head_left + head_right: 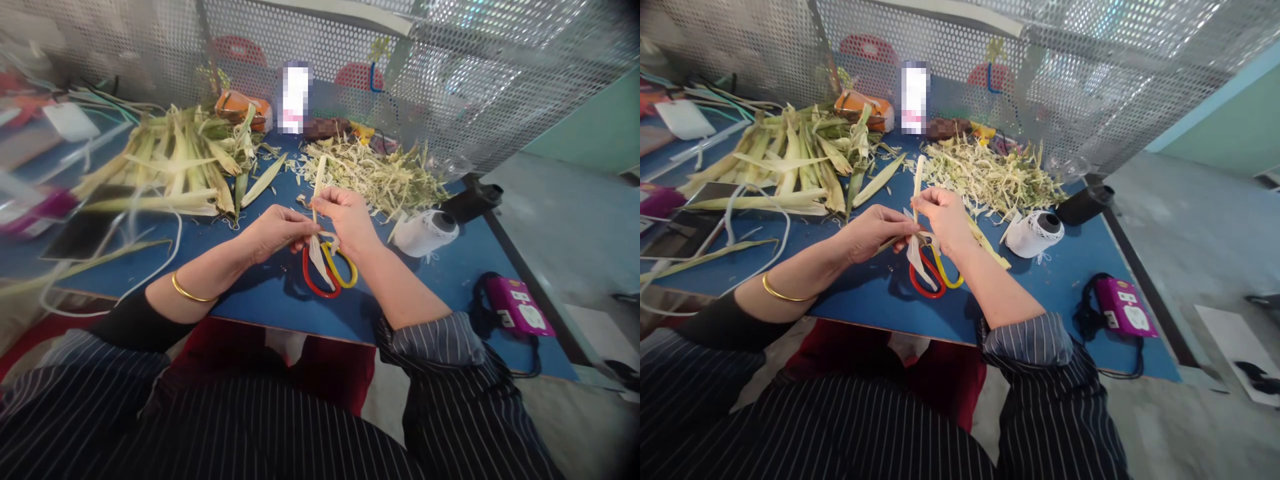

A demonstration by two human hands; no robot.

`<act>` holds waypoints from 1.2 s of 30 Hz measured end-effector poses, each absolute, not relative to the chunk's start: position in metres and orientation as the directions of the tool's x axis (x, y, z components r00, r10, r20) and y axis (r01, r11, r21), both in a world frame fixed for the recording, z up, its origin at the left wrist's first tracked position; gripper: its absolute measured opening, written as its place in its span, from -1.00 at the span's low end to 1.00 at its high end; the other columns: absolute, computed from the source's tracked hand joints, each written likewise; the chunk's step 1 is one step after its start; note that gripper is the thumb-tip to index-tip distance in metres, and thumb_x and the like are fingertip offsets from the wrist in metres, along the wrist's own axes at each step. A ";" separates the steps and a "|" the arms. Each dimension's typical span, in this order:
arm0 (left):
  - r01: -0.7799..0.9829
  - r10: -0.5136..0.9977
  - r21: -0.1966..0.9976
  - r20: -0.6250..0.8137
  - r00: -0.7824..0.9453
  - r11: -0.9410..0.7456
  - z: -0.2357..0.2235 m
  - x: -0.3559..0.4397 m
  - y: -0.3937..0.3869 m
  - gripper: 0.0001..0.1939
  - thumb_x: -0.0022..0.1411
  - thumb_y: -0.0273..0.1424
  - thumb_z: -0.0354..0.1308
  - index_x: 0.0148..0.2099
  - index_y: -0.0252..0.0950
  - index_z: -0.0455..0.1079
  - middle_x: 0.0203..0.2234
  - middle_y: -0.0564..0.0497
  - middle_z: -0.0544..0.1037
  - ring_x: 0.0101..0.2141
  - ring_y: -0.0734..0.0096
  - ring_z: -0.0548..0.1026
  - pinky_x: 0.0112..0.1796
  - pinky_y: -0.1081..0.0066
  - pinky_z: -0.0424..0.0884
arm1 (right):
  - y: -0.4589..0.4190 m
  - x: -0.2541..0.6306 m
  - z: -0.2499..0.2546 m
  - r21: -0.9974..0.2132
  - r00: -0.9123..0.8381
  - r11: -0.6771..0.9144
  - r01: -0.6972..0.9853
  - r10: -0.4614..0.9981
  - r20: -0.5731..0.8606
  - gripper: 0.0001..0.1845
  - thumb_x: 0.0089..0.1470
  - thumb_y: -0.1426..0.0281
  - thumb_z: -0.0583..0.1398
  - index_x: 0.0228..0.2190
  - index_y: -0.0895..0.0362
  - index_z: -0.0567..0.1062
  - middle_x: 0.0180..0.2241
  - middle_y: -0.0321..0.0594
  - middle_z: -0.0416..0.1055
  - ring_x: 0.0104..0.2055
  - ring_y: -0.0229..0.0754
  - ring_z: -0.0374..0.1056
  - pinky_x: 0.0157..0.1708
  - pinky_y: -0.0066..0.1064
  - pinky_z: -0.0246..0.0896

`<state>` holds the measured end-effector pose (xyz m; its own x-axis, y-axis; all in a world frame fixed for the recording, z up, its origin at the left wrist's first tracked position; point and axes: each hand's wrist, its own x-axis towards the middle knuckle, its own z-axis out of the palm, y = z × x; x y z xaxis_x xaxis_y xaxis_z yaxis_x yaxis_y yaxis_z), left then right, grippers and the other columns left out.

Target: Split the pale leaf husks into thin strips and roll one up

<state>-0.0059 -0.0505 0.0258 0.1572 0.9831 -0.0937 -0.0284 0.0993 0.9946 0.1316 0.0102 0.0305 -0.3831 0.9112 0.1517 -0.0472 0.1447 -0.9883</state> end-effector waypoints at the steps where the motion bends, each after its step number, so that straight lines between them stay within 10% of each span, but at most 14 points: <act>1: -0.031 0.983 0.994 -0.099 0.155 0.105 0.026 -0.005 -0.051 -0.78 0.05 -0.36 0.29 -0.55 -0.38 0.47 -0.71 0.06 0.39 -0.67 0.62 0.30 -0.60 0.54 0.23 | 0.011 0.132 0.031 -0.987 -0.378 0.160 -0.035 0.912 0.161 -0.74 -0.10 0.37 0.27 -0.65 0.14 0.31 -0.62 -0.41 0.13 -0.54 -0.37 0.03 -0.46 -0.43 0.03; 13: -0.278 0.983 0.949 -0.175 -0.064 0.151 0.028 -0.015 -0.044 -0.65 0.08 -0.13 0.27 -0.37 -0.37 0.51 -0.43 -0.13 0.60 -0.56 0.51 0.48 -0.51 0.50 0.39 | 0.021 0.158 0.057 -0.764 -0.269 0.554 0.332 0.831 0.486 -0.64 0.11 0.08 0.15 -0.51 0.09 0.46 -0.53 -0.27 0.34 -0.43 -0.24 0.23 -0.38 -0.37 0.12; 24: -0.354 0.977 0.931 -0.152 -0.151 0.090 0.023 -0.013 -0.040 -0.82 0.01 -0.38 0.35 -0.44 -0.40 0.46 -0.58 -0.01 0.54 -0.62 0.59 0.43 -0.49 0.51 0.40 | 0.019 0.152 0.044 -0.652 -0.640 0.626 0.428 0.719 0.270 -0.73 0.05 0.22 0.22 -0.55 0.14 0.44 -0.55 -0.32 0.34 -0.48 -0.28 0.18 -0.41 -0.39 0.02; 36: -0.458 0.991 0.888 -0.093 -0.097 0.039 0.022 -0.017 -0.039 -0.81 0.06 -0.37 0.33 -0.29 -0.40 0.53 -0.38 -0.10 0.62 -0.37 0.46 0.56 -0.23 0.44 0.47 | 0.004 0.148 0.042 -0.306 -0.384 0.733 0.608 0.609 0.694 -0.77 0.18 0.27 0.11 -0.41 0.10 0.48 -0.32 -0.15 0.45 -0.19 -0.09 0.32 -0.09 -0.23 0.05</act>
